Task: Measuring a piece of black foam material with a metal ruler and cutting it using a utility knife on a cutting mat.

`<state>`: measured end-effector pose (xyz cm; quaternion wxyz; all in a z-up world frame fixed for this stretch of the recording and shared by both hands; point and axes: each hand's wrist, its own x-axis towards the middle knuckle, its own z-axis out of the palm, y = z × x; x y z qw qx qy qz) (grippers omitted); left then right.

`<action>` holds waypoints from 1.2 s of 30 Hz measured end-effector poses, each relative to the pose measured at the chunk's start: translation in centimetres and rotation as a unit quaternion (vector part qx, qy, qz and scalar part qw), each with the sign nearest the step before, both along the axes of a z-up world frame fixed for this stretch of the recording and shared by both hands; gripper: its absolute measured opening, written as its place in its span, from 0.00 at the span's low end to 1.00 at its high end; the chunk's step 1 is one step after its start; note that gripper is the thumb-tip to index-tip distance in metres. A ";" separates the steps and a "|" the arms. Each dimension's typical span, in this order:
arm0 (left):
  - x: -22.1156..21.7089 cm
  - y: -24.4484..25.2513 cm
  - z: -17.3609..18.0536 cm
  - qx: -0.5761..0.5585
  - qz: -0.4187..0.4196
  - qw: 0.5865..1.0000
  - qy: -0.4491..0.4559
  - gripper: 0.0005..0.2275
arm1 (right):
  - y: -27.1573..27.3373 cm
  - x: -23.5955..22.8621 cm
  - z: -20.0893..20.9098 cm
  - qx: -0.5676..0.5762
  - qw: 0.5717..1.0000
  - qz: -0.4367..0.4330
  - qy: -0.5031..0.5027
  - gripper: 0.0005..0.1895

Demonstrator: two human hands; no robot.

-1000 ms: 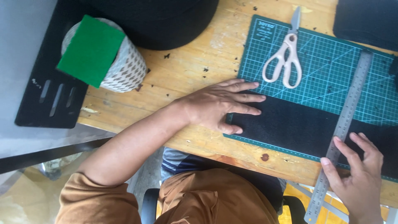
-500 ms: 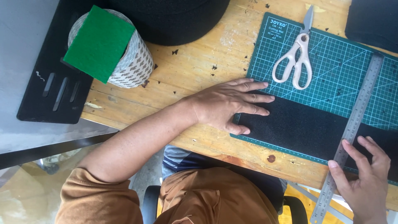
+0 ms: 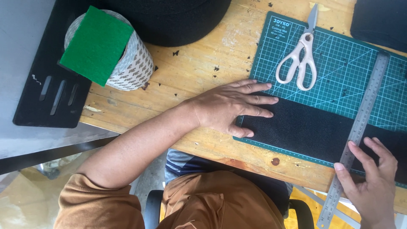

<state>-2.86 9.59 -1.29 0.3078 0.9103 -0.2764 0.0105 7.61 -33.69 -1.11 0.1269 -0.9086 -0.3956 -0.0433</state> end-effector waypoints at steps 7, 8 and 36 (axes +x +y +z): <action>-0.2 -0.3 2.8 0.039 -0.015 0.996 0.075 0.28 | 1.9 -0.4 1.6 0.064 0.997 0.041 -0.021 0.26; -0.3 -0.3 3.0 0.033 -0.007 0.997 0.072 0.27 | 2.3 -0.6 2.1 0.066 0.997 0.044 -0.006 0.26; 0.0 -0.9 3.8 0.022 0.006 0.999 0.042 0.26 | 1.8 0.6 2.5 0.035 0.996 0.076 0.029 0.23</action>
